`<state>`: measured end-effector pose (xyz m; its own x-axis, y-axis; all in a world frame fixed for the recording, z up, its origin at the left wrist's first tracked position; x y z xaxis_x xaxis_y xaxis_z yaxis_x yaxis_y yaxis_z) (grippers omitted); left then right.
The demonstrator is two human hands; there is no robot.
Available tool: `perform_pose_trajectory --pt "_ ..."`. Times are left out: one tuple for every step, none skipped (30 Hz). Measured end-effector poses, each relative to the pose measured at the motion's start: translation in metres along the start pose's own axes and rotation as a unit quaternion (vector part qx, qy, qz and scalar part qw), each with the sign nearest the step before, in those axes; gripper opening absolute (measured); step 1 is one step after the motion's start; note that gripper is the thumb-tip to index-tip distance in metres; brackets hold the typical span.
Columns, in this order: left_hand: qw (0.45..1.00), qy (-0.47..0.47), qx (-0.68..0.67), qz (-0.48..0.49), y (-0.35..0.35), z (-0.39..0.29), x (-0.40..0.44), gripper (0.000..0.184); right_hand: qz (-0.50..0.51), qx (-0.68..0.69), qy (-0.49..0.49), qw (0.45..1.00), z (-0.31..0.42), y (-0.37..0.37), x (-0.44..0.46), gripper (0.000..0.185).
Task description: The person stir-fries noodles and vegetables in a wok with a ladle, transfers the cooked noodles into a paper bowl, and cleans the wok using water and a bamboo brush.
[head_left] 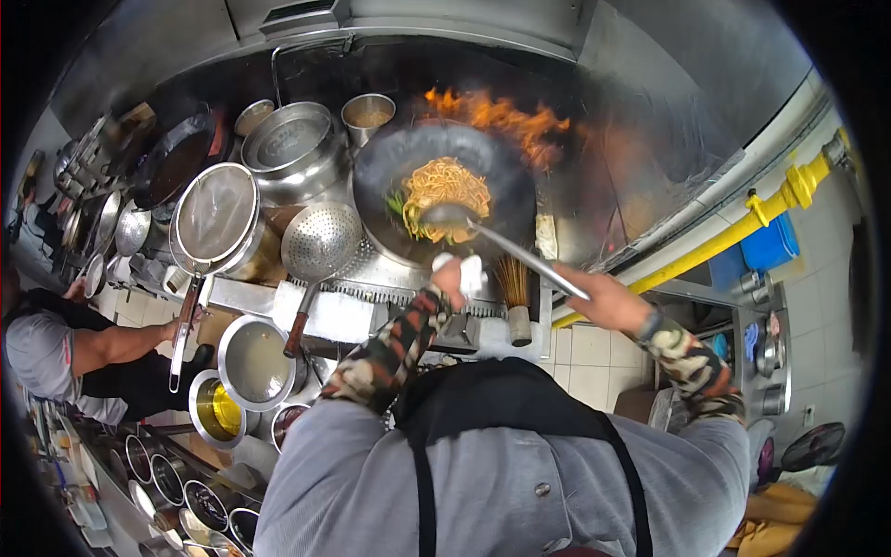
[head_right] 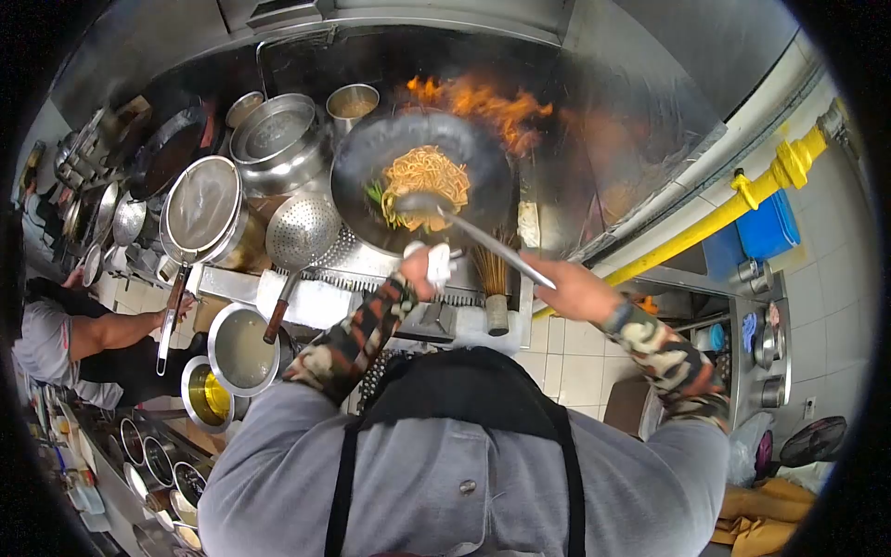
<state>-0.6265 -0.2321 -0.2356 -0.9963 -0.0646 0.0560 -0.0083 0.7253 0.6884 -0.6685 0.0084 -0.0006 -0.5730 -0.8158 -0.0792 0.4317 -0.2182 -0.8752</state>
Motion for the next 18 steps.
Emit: perform_pose_trajectory --pt "0.992 -0.071 -0.07 -0.074 0.018 -0.005 -0.012 0.023 0.025 -0.023 -0.026 0.999 -0.006 -0.006 -0.01 0.063" --pt "0.968 -0.129 -0.143 -0.162 0.056 -0.03 -0.031 0.025 0.052 -0.045 -0.049 0.996 -0.009 -0.007 -0.017 0.063" --pt "0.968 -0.135 -0.138 -0.162 0.056 -0.032 -0.028 0.025 0.048 -0.039 -0.045 0.997 -0.006 -0.004 -0.013 0.063" --pt "0.965 -0.117 -0.164 -0.168 0.052 -0.035 -0.024 0.024 0.064 -0.079 0.049 0.994 -0.003 0.004 -0.002 0.062" --pt "0.96 -0.102 -0.189 -0.177 0.047 -0.035 -0.026 0.024 0.083 -0.115 0.144 0.979 0.002 0.014 0.008 0.062" --pt "0.957 -0.085 -0.244 -0.134 0.022 -0.02 -0.021 0.024 0.078 -0.125 0.17 0.974 0.008 0.021 0.026 0.061" --pt "0.968 -0.014 -0.223 -0.118 0.007 -0.008 -0.023 0.023 0.077 -0.124 0.169 0.975 0.005 0.031 0.04 0.061" --pt "0.966 -0.021 -0.217 -0.137 0.009 0.001 -0.034 0.024 0.044 -0.129 0.178 0.975 0.0 0.041 0.056 0.061" --pt "0.964 -0.03 -0.212 -0.157 0.014 0.015 -0.047 0.025 0.012 -0.134 0.188 0.973 -0.004 0.046 0.062 0.06" --pt "0.966 -0.04 -0.177 -0.182 0.014 0.037 -0.063 0.027 0.011 -0.13 0.188 0.973 -0.003 0.046 0.061 0.06" --pt "0.957 -0.059 -0.215 -0.185 0.018 0.059 -0.078 0.027 -0.021 -0.134 0.17 0.976 0.0 0.043 0.058 0.06" --pt "0.973 -0.073 -0.115 -0.186 0.023 0.066 -0.096 0.021 -0.055 -0.139 0.153 0.977 0.004 0.038 0.054 0.06" --pt "0.962 -0.129 -0.165 -0.178 0.043 0.055 -0.107 0.021 -0.058 -0.138 0.155 0.977 0.005 0.032 0.049 0.06" --pt "0.991 -0.05 -0.013 -0.123 0.018 0.071 -0.098 0.02 -0.026 -0.12 0.148 0.981 0.007 0.023 0.041 0.061" --pt "0.992 -0.034 -0.025 -0.12 0.02 0.062 -0.091 0.021 0.008 -0.103 0.142 0.984 0.01 0.015 0.032 0.061" --pt "0.992 -0.018 -0.036 -0.117 0.021 0.053 -0.085 0.021 0.049 -0.088 0.165 0.981 0.013 0.007 0.022 0.061" --pt "0.962 -0.063 -0.207 -0.168 0.044 0.005 -0.067 0.021 0.053 -0.088 0.167 0.981 0.011 0.001 0.012 0.061" --pt "0.973 -0.058 -0.17 -0.142 0.03 -0.013 -0.049 0.022 0.068 -0.078 0.127 0.986 0.01 -0.004 0.002 0.061"
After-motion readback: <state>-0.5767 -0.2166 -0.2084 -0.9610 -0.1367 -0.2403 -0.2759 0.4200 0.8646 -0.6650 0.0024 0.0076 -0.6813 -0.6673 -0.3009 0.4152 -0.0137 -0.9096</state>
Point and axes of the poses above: each hand's wrist, its own x-axis towards the middle knuckle, its own y-axis out of the palm, z = x × y, the point moved 3 cm from there along x, towards the middle knuckle, and after that the axes turned 13 degrees about y, right-handed, at the moved point
